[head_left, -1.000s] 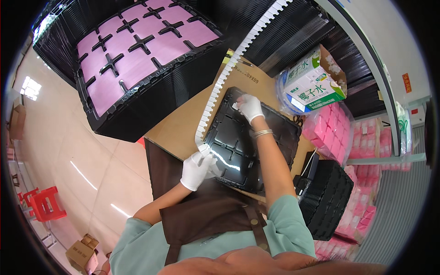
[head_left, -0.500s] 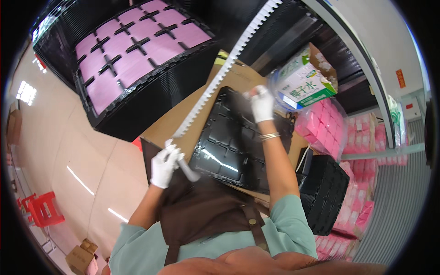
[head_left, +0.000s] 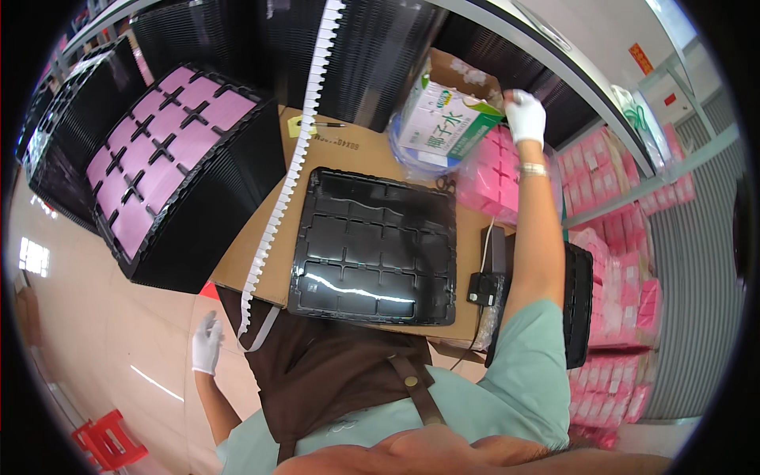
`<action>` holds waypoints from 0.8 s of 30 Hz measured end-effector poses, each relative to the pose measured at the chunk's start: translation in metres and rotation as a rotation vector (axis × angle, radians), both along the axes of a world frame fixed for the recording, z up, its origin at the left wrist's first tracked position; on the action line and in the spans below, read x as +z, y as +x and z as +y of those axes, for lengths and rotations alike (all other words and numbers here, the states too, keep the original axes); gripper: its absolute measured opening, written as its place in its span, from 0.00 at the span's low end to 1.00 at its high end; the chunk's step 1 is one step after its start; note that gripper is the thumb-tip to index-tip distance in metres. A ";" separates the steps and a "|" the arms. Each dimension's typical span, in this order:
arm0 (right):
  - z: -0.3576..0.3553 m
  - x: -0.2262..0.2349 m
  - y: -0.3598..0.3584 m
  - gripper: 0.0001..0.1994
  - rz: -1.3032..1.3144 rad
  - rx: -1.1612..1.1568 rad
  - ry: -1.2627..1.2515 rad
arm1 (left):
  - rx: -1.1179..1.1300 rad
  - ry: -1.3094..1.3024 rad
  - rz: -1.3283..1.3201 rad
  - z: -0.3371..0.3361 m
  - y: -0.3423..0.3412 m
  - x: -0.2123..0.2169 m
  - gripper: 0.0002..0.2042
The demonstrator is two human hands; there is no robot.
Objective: The person applies adhesive stickers from a strip onto trays, places foam inserts into the trays, presses them down, and stacks the completed trays.
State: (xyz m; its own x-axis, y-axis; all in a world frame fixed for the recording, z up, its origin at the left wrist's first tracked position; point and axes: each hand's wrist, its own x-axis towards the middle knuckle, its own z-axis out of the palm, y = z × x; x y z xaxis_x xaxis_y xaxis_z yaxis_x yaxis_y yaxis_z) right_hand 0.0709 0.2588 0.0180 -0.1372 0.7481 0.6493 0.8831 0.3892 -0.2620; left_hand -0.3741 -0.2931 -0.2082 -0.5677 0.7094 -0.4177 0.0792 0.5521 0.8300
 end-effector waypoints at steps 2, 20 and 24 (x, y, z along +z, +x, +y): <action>-0.014 -0.041 0.041 0.10 -0.172 -0.219 -0.062 | 0.060 -0.015 0.120 0.000 0.001 0.014 0.18; -0.127 -0.119 0.049 0.06 0.874 0.041 0.011 | -0.196 0.498 -0.503 0.132 0.109 0.071 0.20; -0.222 -0.132 -0.045 0.02 0.428 0.370 -0.388 | -0.317 0.340 -1.072 0.201 0.162 0.066 0.33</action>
State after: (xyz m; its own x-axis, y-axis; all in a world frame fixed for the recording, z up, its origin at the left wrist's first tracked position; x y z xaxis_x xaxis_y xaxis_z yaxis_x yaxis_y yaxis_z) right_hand 0.0255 0.0371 -0.1141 -0.2192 0.8912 0.3972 0.4977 0.4523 -0.7401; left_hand -0.2120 -0.0921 -0.1427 0.1827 0.9235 -0.3373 -0.6572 0.3699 0.6567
